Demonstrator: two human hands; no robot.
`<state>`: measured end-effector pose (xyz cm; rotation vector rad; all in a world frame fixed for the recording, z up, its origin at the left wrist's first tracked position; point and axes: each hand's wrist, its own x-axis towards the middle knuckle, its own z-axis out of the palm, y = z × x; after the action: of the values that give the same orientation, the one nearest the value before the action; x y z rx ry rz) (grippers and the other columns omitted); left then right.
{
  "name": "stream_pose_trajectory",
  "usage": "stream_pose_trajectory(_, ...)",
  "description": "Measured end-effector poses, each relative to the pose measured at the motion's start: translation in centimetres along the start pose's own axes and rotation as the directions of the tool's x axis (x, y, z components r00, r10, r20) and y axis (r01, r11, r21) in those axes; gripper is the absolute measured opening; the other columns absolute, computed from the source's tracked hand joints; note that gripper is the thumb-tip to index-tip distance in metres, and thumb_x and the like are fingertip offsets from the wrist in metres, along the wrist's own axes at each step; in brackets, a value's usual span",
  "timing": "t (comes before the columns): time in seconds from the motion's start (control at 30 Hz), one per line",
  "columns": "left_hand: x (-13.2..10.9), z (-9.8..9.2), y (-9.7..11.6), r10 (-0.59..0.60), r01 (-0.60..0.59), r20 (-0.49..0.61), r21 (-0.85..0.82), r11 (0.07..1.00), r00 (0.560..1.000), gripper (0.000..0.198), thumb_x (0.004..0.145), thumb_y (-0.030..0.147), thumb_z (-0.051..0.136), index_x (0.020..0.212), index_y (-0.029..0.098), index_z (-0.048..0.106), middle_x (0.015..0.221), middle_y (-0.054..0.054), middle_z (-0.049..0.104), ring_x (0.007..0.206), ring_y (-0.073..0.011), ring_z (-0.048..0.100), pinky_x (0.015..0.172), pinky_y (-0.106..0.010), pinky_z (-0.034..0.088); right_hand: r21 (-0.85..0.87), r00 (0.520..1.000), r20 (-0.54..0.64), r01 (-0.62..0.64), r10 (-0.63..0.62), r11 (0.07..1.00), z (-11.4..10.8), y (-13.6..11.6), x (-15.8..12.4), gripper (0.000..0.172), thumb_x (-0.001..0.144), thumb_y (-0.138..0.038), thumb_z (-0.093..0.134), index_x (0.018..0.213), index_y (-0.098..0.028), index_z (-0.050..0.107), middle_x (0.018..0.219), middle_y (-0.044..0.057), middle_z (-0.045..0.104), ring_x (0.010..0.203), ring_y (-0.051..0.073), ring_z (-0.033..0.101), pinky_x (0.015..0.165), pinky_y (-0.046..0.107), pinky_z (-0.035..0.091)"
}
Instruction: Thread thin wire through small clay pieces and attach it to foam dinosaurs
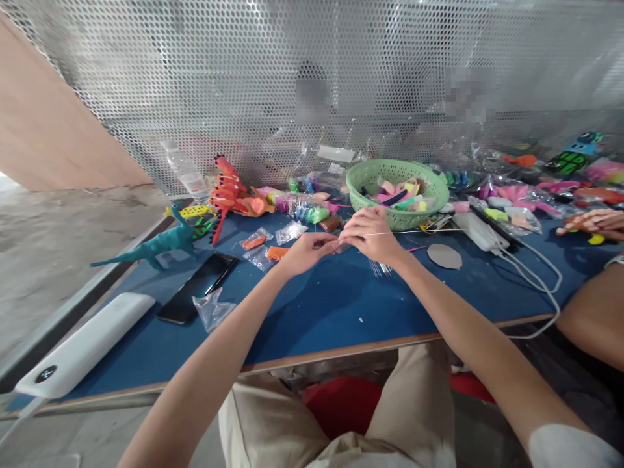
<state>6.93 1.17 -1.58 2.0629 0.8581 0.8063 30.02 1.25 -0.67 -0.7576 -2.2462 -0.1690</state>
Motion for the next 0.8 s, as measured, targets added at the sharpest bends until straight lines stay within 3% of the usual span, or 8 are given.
stream_pose_trajectory(0.3,0.3,0.7,-0.2,0.011,-0.008,-0.170,0.016,1.000,0.985,0.026,0.091,0.042,0.065,0.093,0.017,0.073,0.082,-0.004,0.072,0.069,-0.0153,0.066,0.065,-0.026,0.052,0.019,0.993,-0.054,-0.106,0.106,0.994,0.5,0.0,0.1,0.017,0.096,-0.038,0.067,0.085,-0.030,0.077,0.090,-0.003,0.077,0.098,0.022,0.059,0.093,0.045,0.022)
stream_pose_trajectory(0.47,0.0,1.0,0.8,0.033,-0.031,-0.254,0.014,0.999,0.967,0.023,0.090,0.040,0.066,0.096,0.018,0.069,0.094,-0.004,0.072,0.061,-0.0121,0.067,0.059,-0.025,0.053,0.106,0.971,-0.126,-0.192,0.205,0.976,0.8,-0.4,0.2,0.017,0.094,-0.039,0.068,0.084,-0.030,0.079,0.090,-0.002,0.078,0.096,0.022,0.061,0.091,0.043,0.026)
stream_pose_trajectory(0.63,-0.3,1.3,1.3,0.110,-0.077,-0.334,0.108,0.991,0.936,0.020,0.092,0.038,0.065,0.096,0.018,0.066,0.100,-0.005,0.071,0.056,-0.0101,0.067,0.052,-0.022,0.053,0.198,0.948,-0.157,-0.243,0.276,0.949,1.0,-0.9,0.4,0.019,0.093,-0.042,0.069,0.083,-0.030,0.080,0.088,-0.002,0.077,0.093,0.022,0.062,0.090,0.042,0.031)
stream_pose_trajectory(0.8,-0.7,1.2,1.3,0.226,-0.153,-0.330,0.233,0.960,0.917,0.015,0.094,0.034,0.062,0.096,0.018,0.064,0.099,-0.004,0.069,0.050,-0.0070,0.065,0.046,-0.019,0.050,0.257,0.939,-0.156,-0.260,0.305,0.931,0.9,-1.0,0.6,0.020,0.093,-0.041,0.069,0.080,-0.029,0.079,0.087,-0.001,0.077,0.091,0.022,0.064,0.091,0.041,0.034)
